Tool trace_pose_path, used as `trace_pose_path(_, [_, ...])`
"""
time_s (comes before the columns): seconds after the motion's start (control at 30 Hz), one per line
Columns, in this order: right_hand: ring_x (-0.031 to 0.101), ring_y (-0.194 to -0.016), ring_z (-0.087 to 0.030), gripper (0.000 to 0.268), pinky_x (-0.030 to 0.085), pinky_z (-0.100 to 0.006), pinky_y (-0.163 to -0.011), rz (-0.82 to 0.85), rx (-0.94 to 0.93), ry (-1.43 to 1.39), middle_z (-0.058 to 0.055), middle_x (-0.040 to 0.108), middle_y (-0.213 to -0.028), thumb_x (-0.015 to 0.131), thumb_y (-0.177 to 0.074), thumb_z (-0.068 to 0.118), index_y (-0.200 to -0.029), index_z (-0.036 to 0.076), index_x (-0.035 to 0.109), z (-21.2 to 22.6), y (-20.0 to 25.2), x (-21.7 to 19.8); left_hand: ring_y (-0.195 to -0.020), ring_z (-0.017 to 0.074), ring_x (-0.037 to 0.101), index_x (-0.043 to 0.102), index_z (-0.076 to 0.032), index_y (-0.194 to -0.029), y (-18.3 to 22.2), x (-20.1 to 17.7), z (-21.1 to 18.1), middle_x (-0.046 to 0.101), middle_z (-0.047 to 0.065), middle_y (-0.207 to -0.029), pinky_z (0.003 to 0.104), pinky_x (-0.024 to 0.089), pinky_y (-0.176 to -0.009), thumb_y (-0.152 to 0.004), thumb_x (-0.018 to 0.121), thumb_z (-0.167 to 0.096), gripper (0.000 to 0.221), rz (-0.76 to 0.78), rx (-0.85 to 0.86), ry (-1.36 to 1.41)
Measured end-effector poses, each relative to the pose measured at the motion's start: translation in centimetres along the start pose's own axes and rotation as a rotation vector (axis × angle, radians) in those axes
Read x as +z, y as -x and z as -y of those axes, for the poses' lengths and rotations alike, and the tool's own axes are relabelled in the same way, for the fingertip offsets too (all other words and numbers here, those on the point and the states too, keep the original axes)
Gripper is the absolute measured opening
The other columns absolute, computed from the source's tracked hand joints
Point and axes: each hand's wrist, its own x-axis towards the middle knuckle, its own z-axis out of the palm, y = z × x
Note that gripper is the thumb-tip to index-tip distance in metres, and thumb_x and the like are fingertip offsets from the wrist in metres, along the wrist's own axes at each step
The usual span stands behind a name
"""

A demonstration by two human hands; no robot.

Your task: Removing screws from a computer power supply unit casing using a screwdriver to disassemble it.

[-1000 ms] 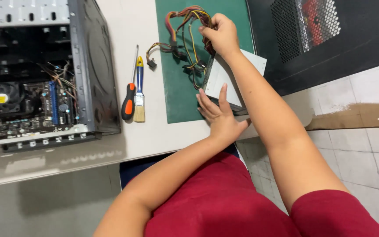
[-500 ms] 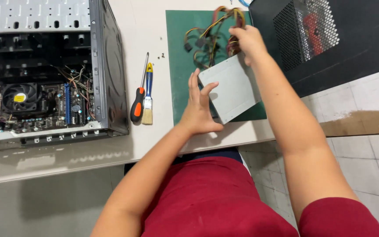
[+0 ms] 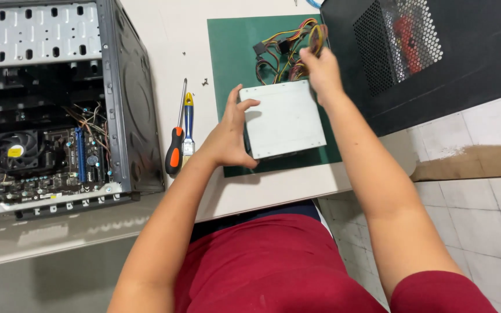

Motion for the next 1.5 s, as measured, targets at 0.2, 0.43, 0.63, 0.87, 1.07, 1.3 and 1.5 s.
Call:
trace_pose_path(0.2, [0.065, -0.122, -0.03, 0.046, 0.051, -0.046, -0.103, -0.013, 0.104, 0.202, -0.012, 0.074, -0.117, 0.076, -0.093, 0.048, -0.118, 0.01, 0.071, -5.4, -1.5, 1.2, -0.148, 0.0544, 0.031, 0.034, -0.035, -0.141, 0.2, 0.3, 0.3, -0.009, 0.018, -0.17, 0.054, 0.046, -0.117, -0.038, 0.091, -0.025, 0.118, -0.016, -0.081, 0.049])
trace_pose_path(0.43, [0.069, -0.101, -0.024, 0.045, 0.049, -0.039, -0.087, -0.018, 0.12, 0.242, -0.009, 0.072, -0.105, 0.062, -0.093, 0.052, -0.105, 0.009, 0.064, -3.6, -0.4, 1.0, -0.098, 0.0443, 0.065, 0.027, -0.025, -0.149, -0.7, -2.6, -1.3, -0.019, 0.014, -0.169, 0.041, 0.045, -0.045, -0.049, 0.092, -0.007, 0.121, 0.179, -0.15, -0.053])
trace_pose_path(0.63, [0.07, -0.103, -0.024, 0.047, 0.051, -0.038, -0.088, -0.046, 0.113, 0.249, -0.008, 0.075, -0.109, 0.061, -0.093, 0.051, -0.111, 0.009, 0.067, -3.7, -0.2, 0.8, -0.154, 0.0539, -0.007, 0.01, -0.035, -0.163, 1.3, -3.4, -1.7, -0.013, 0.024, -0.17, 0.075, 0.018, -0.115, -0.065, 0.085, -0.009, 0.127, 0.287, -0.43, -0.452])
trace_pose_path(0.87, [0.067, -0.089, -0.018, 0.041, 0.049, -0.036, -0.079, -0.068, 0.077, 0.239, -0.003, 0.07, -0.094, 0.066, -0.094, 0.052, -0.096, 0.011, 0.064, -3.8, -0.1, 0.8, -0.097, 0.036, 0.054, 0.036, -0.016, -0.15, 5.4, 1.4, 10.1, 0.047, 0.017, -0.123, 0.043, 0.055, -0.066, -0.09, 0.052, -0.012, 0.062, -0.232, -0.854, -0.914])
trace_pose_path(1.07, [0.063, -0.103, -0.021, 0.044, 0.05, -0.036, -0.089, -0.12, -0.035, 0.234, -0.008, 0.059, -0.114, 0.068, -0.097, 0.047, -0.118, 0.011, 0.056, -4.1, 1.1, -0.1, -0.088, 0.0376, 0.056, 0.045, -0.008, -0.141, 6.5, 2.2, 10.7, 0.053, 0.017, -0.105, 0.046, 0.054, -0.063, -0.093, 0.053, -0.017, 0.05, -0.579, -0.66, -1.0])
trace_pose_path(1.3, [0.061, -0.1, -0.023, 0.039, 0.054, -0.033, -0.089, -0.128, -0.648, 0.162, -0.012, 0.047, -0.127, 0.065, -0.094, -0.005, -0.13, 0.006, 0.053, 7.8, 14.5, -2.4, -0.065, 0.0176, 0.056, 0.035, -0.017, -0.14, 5.6, -4.8, -5.6, 0.051, 0.007, -0.093, 0.033, 0.049, -0.061, -0.098, 0.043, -0.015, 0.043, -0.589, -0.683, 0.645])
trace_pose_path(1.5, [0.057, -0.119, -0.042, 0.03, 0.047, -0.054, -0.104, 0.338, -1.01, 0.403, -0.019, 0.052, -0.143, 0.068, -0.109, 0.02, -0.136, 0.01, 0.06, 10.7, 17.5, -0.6, -0.097, 0.0093, 0.048, 0.044, -0.014, -0.14, 1.5, -0.2, -9.2, 0.045, 0.003, -0.109, 0.024, 0.046, -0.092, -0.097, 0.06, -0.03, 0.048, -0.143, -0.248, 0.746])
